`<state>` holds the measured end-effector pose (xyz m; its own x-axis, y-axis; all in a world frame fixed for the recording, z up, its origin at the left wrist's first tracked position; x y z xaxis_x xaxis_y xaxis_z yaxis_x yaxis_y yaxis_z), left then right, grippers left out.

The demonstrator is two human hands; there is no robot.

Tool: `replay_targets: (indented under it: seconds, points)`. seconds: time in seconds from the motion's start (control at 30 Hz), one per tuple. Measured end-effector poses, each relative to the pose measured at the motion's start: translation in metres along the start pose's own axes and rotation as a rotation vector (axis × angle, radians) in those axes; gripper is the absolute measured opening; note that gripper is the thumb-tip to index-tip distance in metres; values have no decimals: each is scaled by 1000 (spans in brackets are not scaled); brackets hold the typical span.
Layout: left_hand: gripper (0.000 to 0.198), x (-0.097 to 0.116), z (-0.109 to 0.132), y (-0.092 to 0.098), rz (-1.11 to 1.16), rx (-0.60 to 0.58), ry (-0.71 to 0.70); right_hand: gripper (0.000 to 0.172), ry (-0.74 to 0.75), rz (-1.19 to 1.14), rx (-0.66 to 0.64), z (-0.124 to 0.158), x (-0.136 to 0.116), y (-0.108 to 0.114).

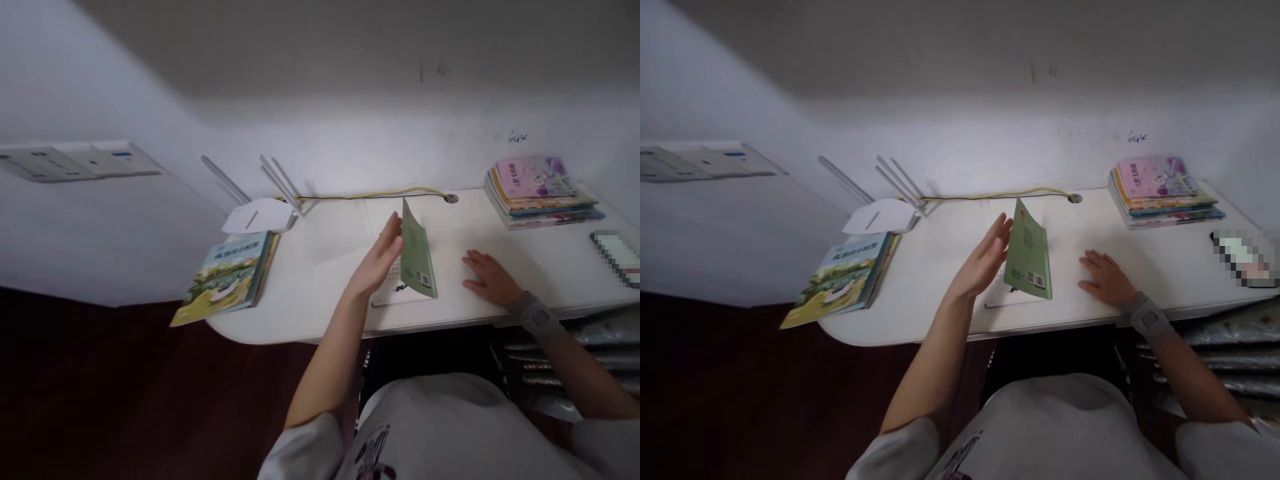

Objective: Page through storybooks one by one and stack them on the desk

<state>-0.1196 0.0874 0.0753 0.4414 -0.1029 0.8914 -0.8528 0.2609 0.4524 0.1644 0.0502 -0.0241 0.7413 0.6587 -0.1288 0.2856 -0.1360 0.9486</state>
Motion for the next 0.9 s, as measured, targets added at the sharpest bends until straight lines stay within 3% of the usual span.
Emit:
replay_targets:
  seconds: [0.17,0.27,0.33,0.47,0.63,0.77,0.9]
  points:
    - [81,45,-12,-64,-403,-107,-203,54,-60,44,-9,0,0,-1]
    - [73,49,-16,-99,-705,-100,-225,49,-52,51,-28,-1,0,-1]
    - [63,44,-18,-112,-850,-61,-241,47,-48,51,-41,-2,0,-1]
    - [53,29,-20,-120,-954,2,-242,50,-49,58,-65,-3,-1,1]
    - [53,23,-21,-119,-997,-14,-164,52,-88,73,-92,-5,-7,1]
    - [50,28,-20,-110,-980,-117,-139,49,-159,117,-72,-5,-17,-6]
    - [50,27,-20,-103,-906,-254,-179,47,-154,137,69,0,-24,-14]
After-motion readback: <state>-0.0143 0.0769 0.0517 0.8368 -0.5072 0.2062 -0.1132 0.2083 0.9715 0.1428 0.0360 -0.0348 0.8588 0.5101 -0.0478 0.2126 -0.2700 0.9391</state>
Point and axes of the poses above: each hand's wrist, its own z-axis away from the middle knuckle, its own y-axis out of the back of the hand, x = y × z, the point moved 3 cm from there along -z, towards the middle knuckle, and after that the axes turned 12 degrees about y, right-handed, at the moved point
